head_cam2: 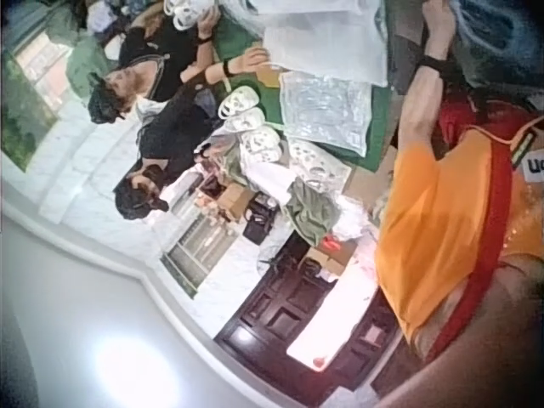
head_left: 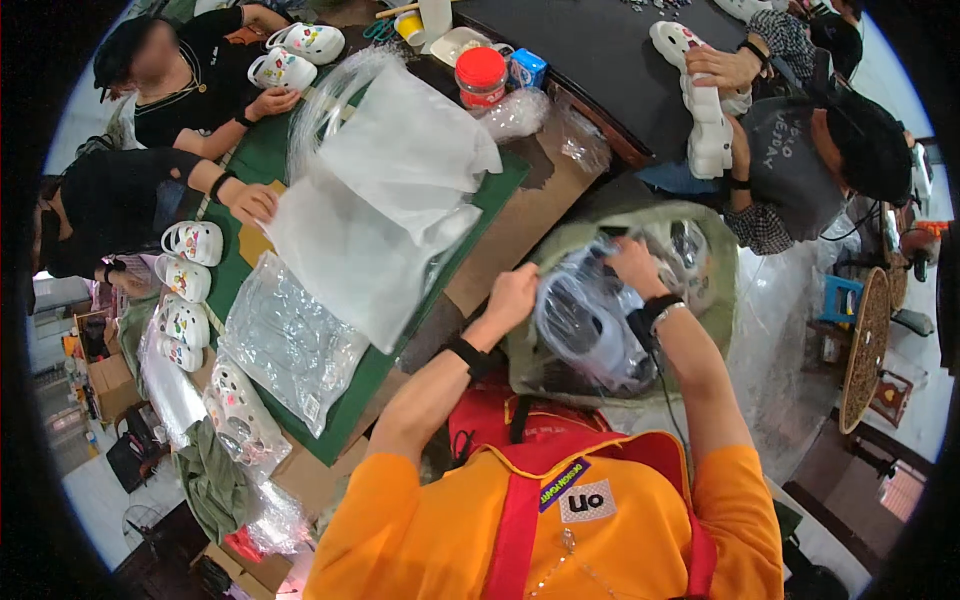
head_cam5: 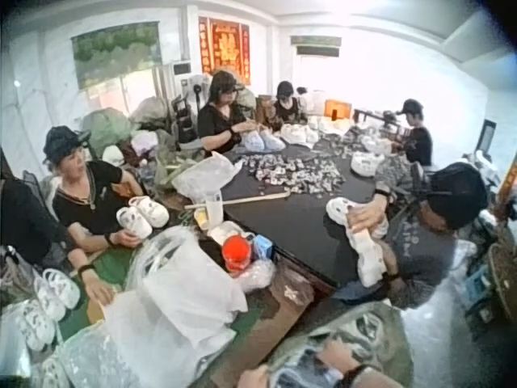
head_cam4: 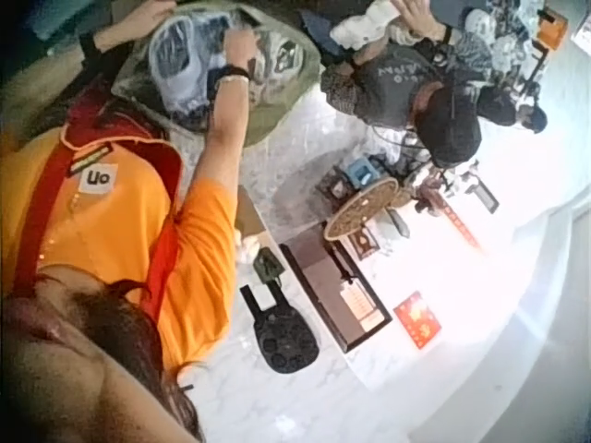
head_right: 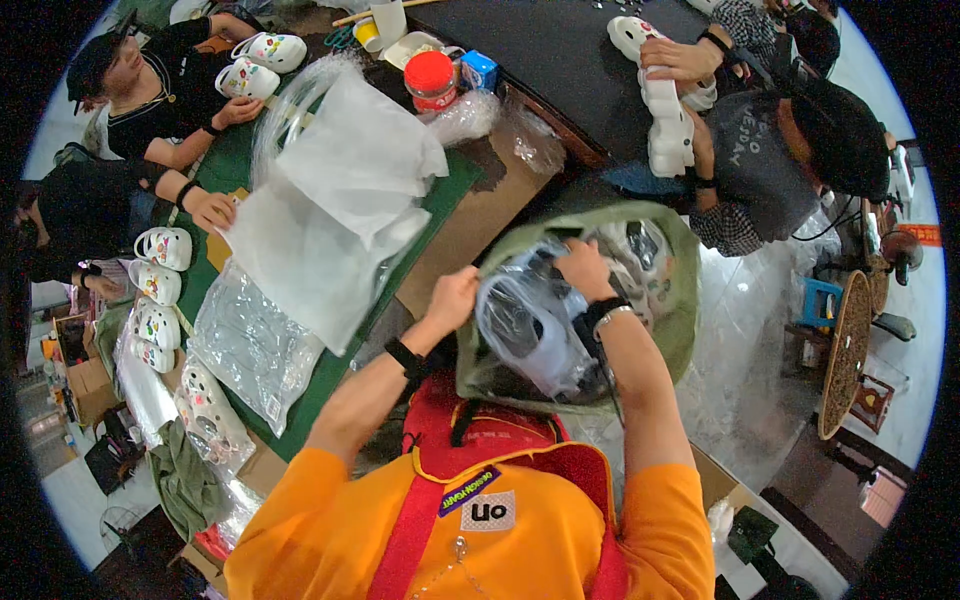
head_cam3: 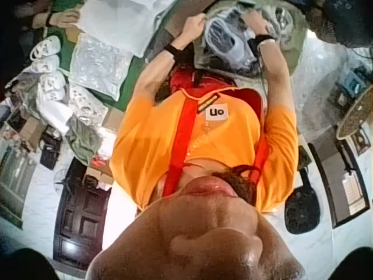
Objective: Putting shoes into plastic bags and then sorting them into a larger green sack in a workshop environment.
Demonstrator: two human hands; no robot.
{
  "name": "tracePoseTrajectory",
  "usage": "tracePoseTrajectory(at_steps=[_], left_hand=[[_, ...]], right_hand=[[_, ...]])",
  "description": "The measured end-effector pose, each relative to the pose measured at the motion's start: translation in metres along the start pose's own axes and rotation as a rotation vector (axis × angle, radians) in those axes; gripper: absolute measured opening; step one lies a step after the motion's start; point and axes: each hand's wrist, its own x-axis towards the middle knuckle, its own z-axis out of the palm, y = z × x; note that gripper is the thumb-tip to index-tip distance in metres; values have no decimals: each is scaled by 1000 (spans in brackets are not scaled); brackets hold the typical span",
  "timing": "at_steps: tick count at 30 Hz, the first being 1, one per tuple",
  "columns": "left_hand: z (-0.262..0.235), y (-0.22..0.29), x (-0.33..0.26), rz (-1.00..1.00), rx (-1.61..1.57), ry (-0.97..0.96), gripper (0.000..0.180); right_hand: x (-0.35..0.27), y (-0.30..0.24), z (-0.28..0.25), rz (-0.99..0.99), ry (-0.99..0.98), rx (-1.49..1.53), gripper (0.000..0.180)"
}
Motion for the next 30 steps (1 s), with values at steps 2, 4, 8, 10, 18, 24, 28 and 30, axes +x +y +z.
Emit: tracePoseTrajectory(at_steps=[2,4,8,10,18,24,28,30], left_hand=[[-3,-6,7,-13,4,18,13],[-11,-13,15,-34,102,26,13],[-3,-11,15,6,242,-134,14],[-5,-7,20,24,180,-90,14],[-35,-21,41,-93,61,66,19],[-22,-9,41,-138,180,-75,18],[-39,-27,24,-1,185,96,25],[-50,-28,14,-96,190,62,25]], right_hand=[[9,-7,-3,-25,105,183,63],[6,-15,2,-98,300,283,62],[-73,-72,-28,-638,230,-110,58],[-93,-76,-18,-742,83,-230,56],[-54,-42,36,-771,222,-381,59],[-37,-77,19,-492,-166,-245,60],[-67,-72,-4,-609,-148,-73,61],[-106,-73,-22,-780,-42,-283,58]])
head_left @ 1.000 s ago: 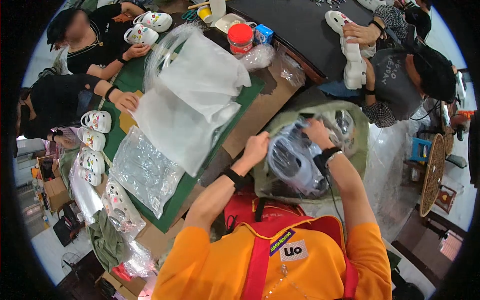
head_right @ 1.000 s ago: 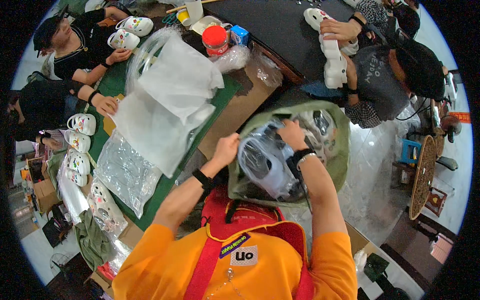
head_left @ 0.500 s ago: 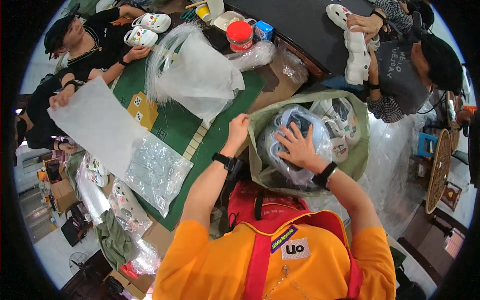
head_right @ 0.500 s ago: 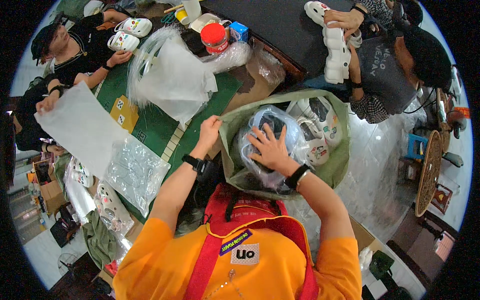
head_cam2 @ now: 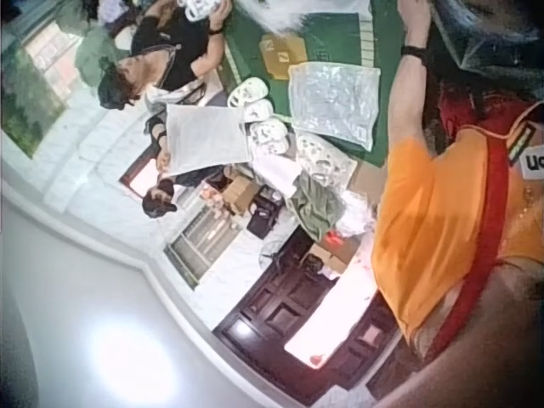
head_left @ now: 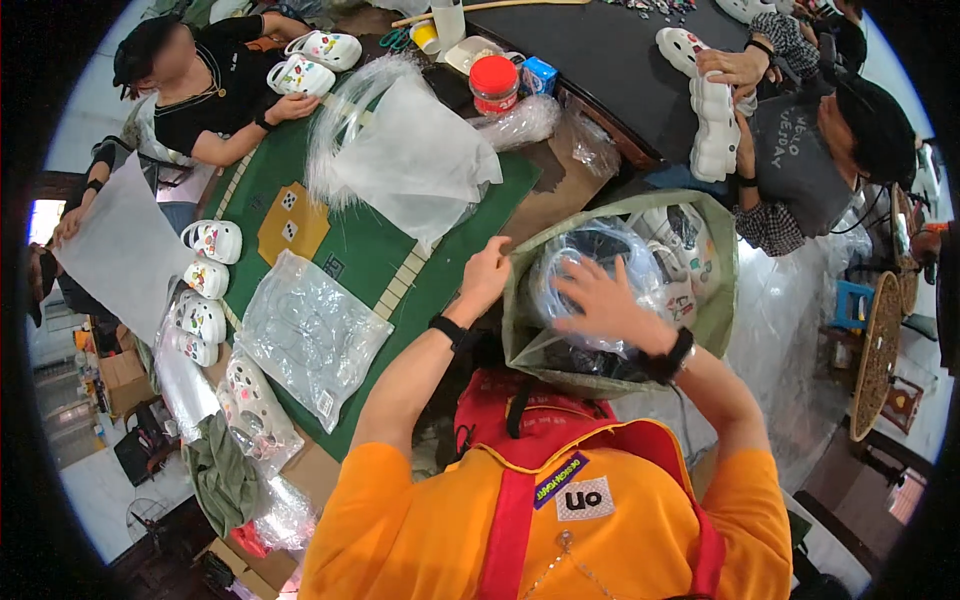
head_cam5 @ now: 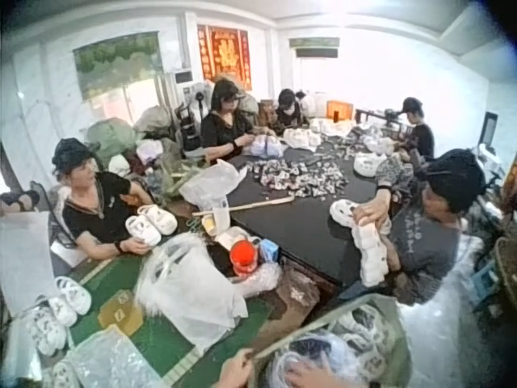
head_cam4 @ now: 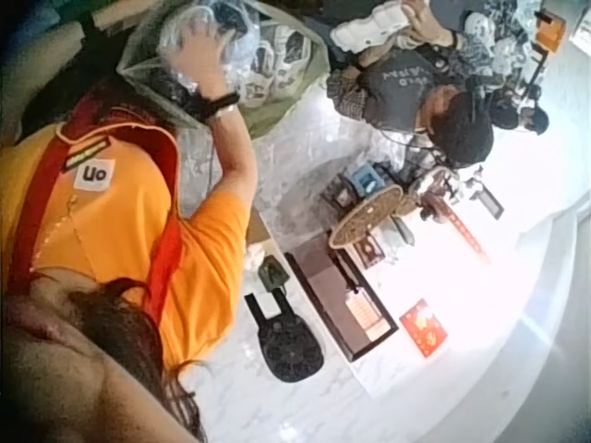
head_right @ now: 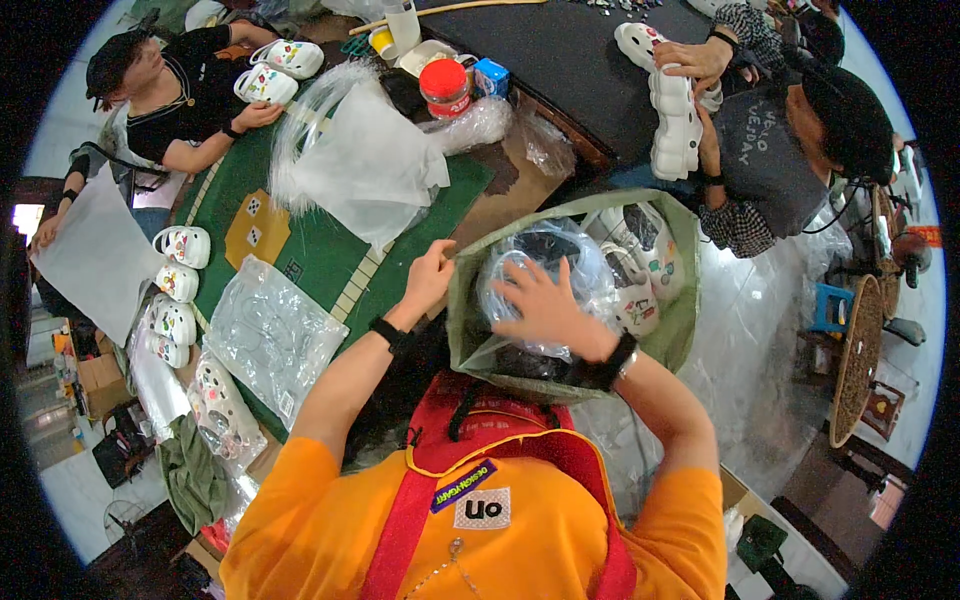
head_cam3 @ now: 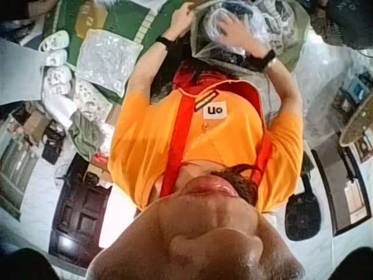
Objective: Putting shoes into plastic bags and then sorting them into a larger green sack in a workshop environment.
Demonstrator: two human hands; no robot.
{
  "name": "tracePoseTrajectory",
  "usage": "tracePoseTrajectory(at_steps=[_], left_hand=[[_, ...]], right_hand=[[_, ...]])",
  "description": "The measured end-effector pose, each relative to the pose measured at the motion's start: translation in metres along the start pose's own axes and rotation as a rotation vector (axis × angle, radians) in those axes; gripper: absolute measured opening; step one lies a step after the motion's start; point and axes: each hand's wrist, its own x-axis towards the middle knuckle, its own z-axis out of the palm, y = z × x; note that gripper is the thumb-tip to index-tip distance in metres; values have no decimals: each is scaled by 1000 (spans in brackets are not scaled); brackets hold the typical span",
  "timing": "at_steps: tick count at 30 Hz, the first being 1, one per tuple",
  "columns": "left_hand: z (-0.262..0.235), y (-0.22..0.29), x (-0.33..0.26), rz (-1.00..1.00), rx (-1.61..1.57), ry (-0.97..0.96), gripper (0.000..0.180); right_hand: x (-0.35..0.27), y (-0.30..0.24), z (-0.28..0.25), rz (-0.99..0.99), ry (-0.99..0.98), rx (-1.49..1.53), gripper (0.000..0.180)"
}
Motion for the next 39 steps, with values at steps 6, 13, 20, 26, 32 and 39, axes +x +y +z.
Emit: tracePoseTrajectory(at_steps=[6,13,20,26,32,39], left_hand=[[-25,1,-41,-70,-87,64,22],[-25,-15,-122,-146,-53,-33,25],[-68,-69,-216,-370,-22,89,25],[-144,-132,-266,-482,655,284,36],[-192,-220,-297,-420,870,256,31],[-225,-235,-288,-424,299,335,17]], right_hand=[[-28,21,73,-135,44,-157,45],[-20,11,63,-16,2,45,40],[-11,-3,-1,-22,325,410,34],[17,-75,-7,-105,375,534,29],[89,-207,32,-17,-92,799,30],[182,-348,92,-800,-85,78,27]])
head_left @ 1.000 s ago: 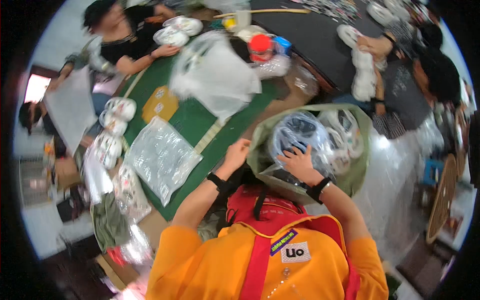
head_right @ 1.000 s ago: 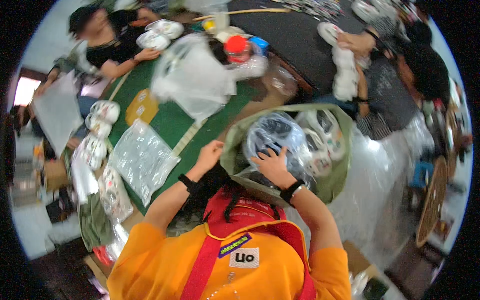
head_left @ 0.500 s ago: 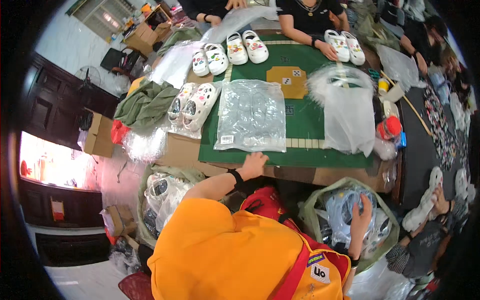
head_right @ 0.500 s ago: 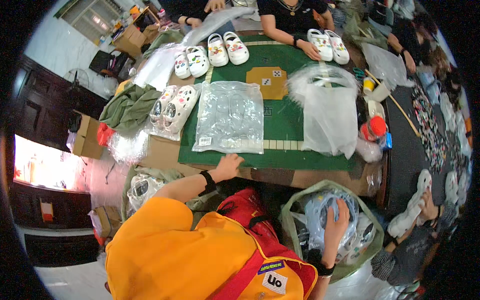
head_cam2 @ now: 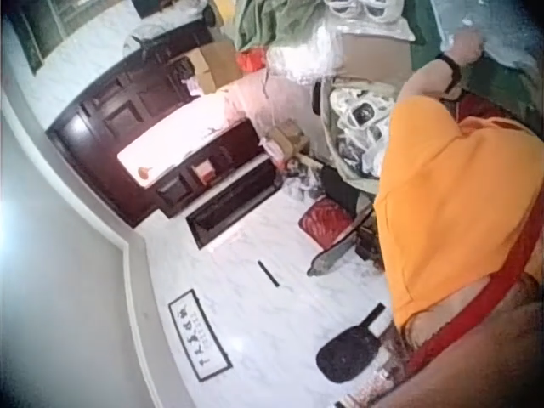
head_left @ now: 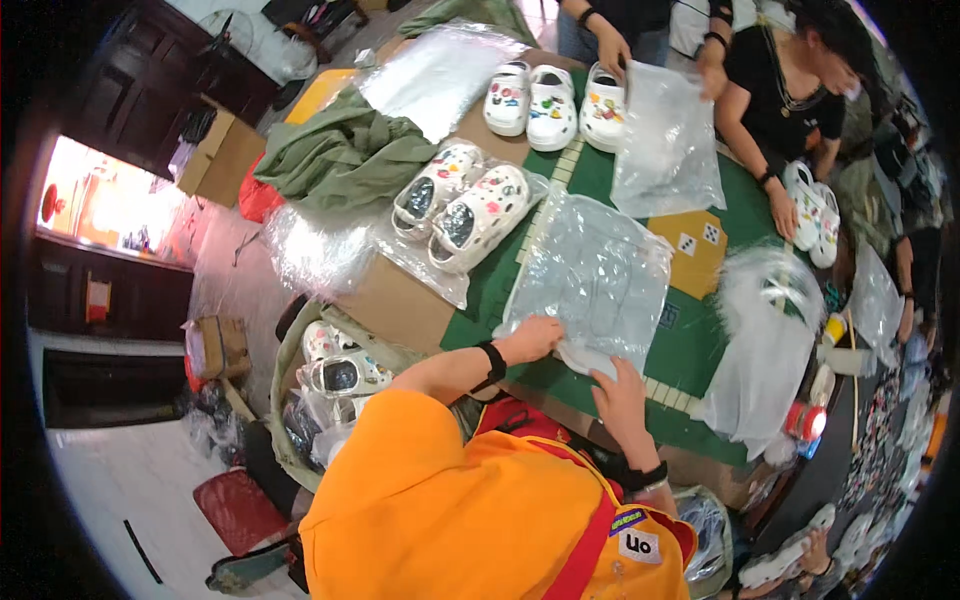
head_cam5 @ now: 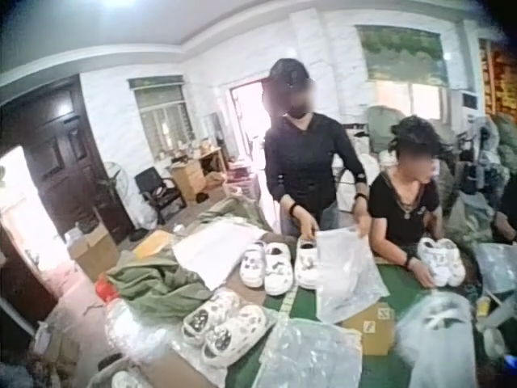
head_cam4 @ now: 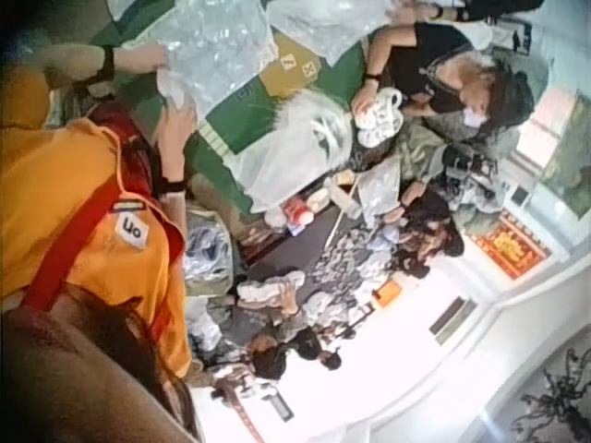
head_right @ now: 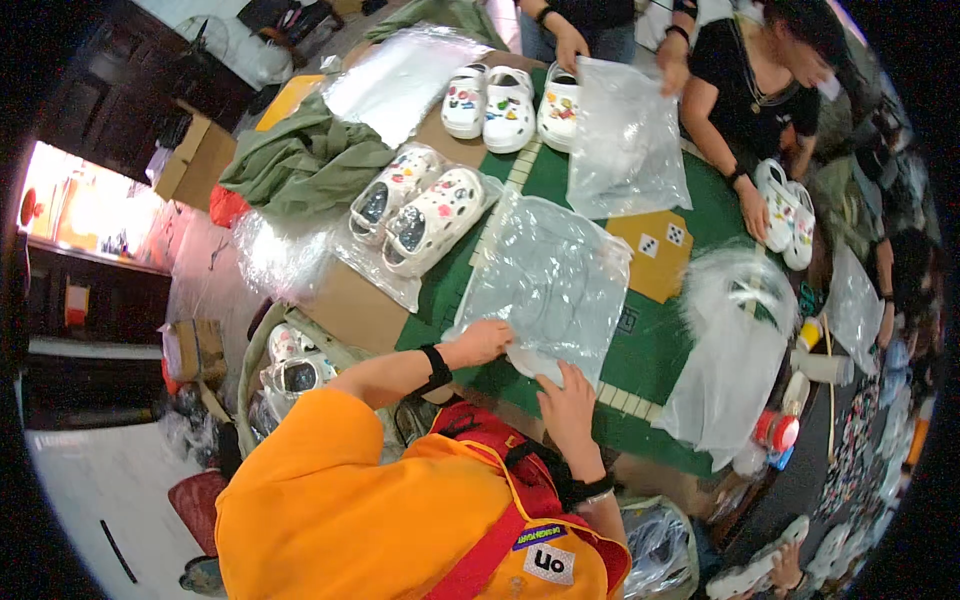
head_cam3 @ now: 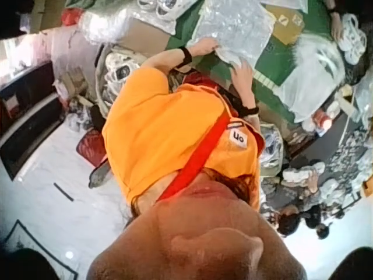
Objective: Putting shoes into plastic bags and then sorting them into a larger green sack in a workshop environment.
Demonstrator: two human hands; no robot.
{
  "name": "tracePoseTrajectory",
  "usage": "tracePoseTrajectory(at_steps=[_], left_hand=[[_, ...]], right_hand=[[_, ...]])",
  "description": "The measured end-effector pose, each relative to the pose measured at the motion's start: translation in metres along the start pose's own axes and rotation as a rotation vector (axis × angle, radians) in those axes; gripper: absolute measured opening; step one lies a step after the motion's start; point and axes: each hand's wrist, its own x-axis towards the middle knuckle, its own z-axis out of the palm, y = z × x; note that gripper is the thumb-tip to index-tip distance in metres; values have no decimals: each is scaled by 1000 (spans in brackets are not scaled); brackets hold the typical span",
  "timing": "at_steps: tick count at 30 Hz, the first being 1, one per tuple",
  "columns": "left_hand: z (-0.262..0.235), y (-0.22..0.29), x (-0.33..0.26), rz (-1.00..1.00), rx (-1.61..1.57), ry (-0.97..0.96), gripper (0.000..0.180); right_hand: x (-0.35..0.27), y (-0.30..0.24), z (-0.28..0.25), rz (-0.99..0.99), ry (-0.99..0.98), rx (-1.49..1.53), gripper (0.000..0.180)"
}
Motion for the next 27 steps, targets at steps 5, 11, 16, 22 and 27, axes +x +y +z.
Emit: tracePoseTrajectory(at_steps=[5,11,16,22,27], left_hand=[[-34,8,-3,62,-244,113,31],[-36,4,-15,129,-335,116,21],[-58,17,-16,-83,-237,192,19],[-84,-6,-31,-157,-324,434,21],[-64,-84,-63,-1247,-231,1217,47]], right_hand=[[45,2,17,-248,-148,-126,21],[49,17,22,-348,-109,-57,25],[50,15,19,-151,-179,-201,18],[53,47,-2,170,-208,-218,15],[42,74,3,76,-60,-134,24]])
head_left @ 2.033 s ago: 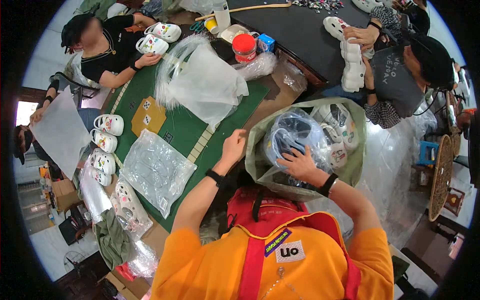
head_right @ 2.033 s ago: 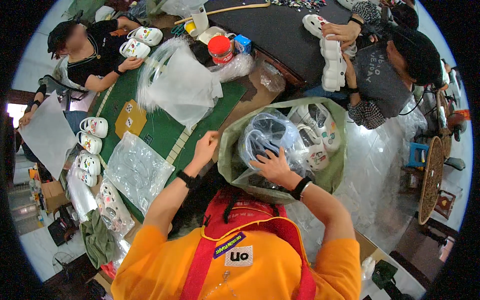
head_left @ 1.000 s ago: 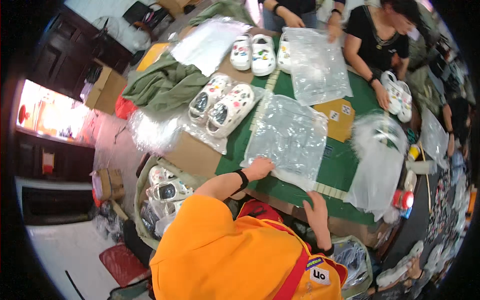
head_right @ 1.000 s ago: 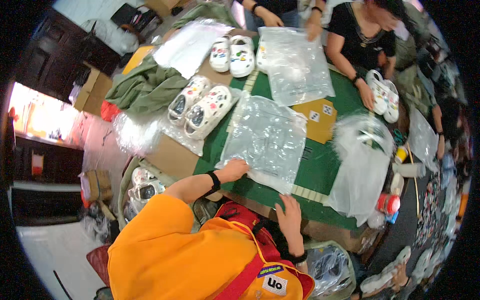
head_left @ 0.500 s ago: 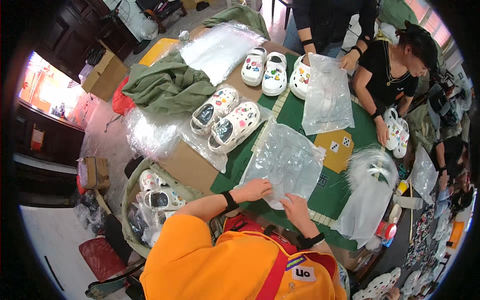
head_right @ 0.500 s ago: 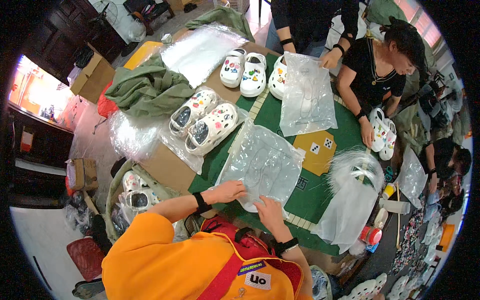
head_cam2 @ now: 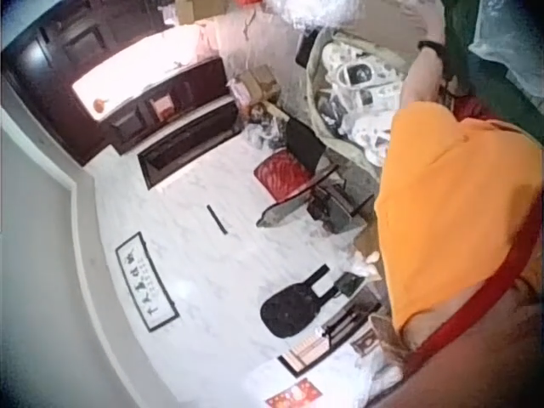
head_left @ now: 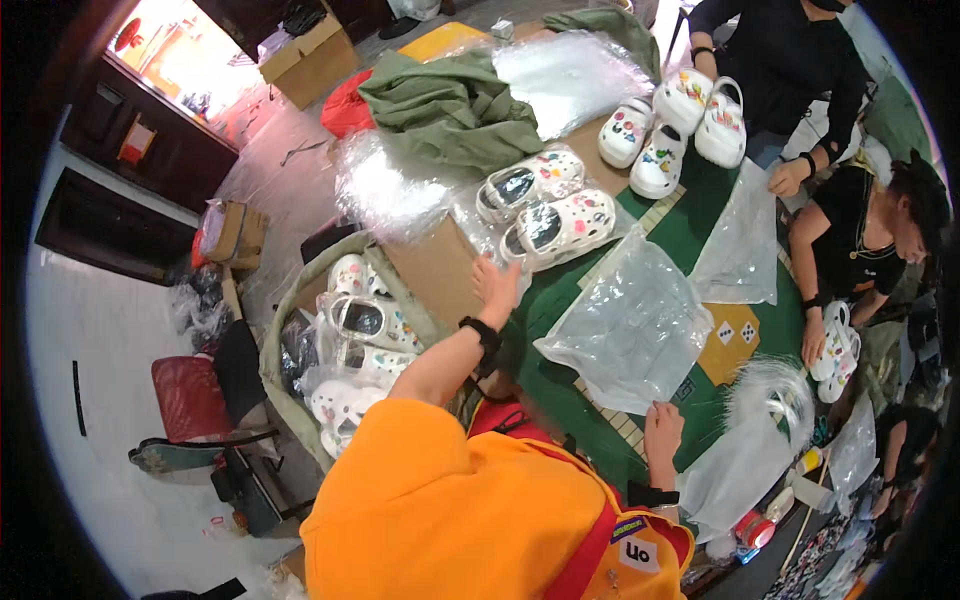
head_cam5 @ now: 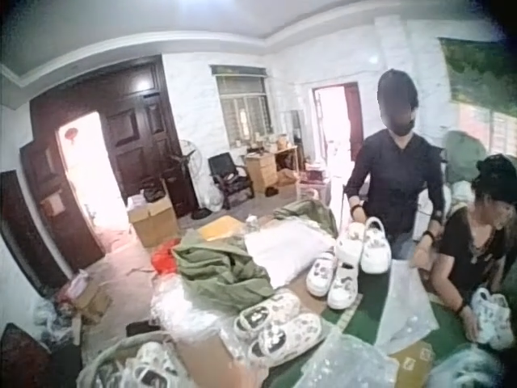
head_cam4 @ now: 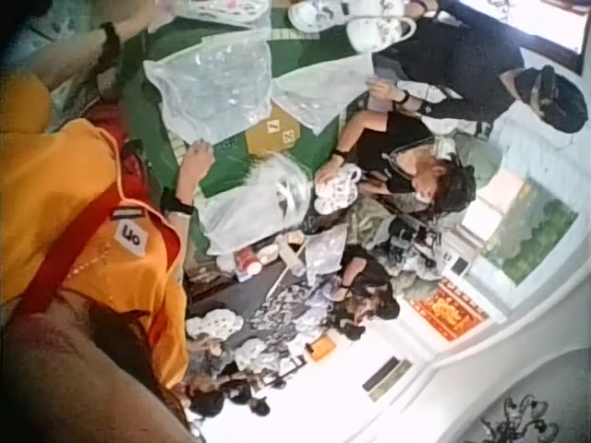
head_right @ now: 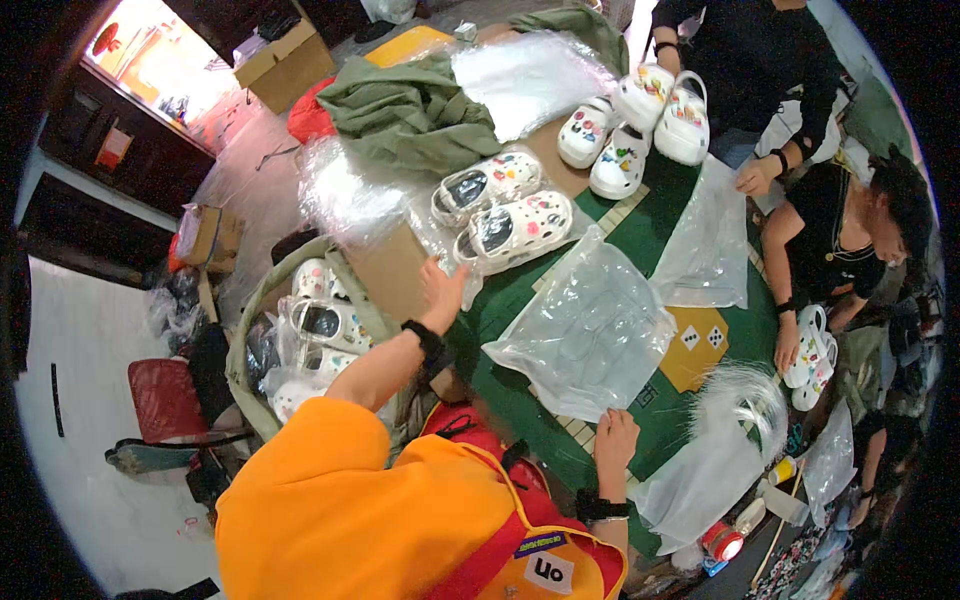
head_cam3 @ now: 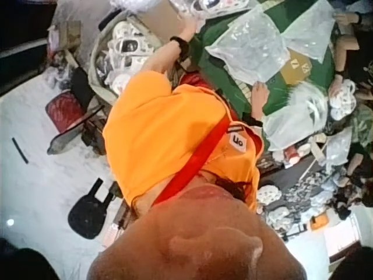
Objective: Putting shoes into plastic bags and then sorting them into a larger green sack in a workshop environment.
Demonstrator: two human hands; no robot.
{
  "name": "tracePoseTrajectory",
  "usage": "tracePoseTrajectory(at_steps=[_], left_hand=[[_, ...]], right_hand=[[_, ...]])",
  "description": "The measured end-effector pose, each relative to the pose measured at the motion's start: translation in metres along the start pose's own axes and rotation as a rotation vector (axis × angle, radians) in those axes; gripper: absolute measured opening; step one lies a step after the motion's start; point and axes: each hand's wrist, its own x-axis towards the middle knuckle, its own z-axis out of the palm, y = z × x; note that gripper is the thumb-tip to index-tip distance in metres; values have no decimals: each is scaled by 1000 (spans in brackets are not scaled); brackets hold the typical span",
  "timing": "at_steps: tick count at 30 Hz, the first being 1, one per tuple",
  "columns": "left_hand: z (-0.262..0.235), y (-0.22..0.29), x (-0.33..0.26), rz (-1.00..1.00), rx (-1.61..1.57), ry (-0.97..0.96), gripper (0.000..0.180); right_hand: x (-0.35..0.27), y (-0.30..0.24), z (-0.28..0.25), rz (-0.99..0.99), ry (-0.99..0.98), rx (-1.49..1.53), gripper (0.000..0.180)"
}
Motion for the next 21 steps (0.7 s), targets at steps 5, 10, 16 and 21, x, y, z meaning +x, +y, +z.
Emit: tracePoseTrajectory(at_steps=[5,10,16,21], left_hand=[[4,-1,42,-731,-551,-168,67],[36,-22,55,-817,-1024,-355,61],[50,-46,91,-523,-788,-479,41],[-39,97,81,-424,-997,-487,32]], right_hand=[[-19,2,12,125,-46,-18,30],[-33,21,29,280,-108,44,34],[-44,34,44,261,-316,160,34],[-56,17,42,311,-279,190,32]])
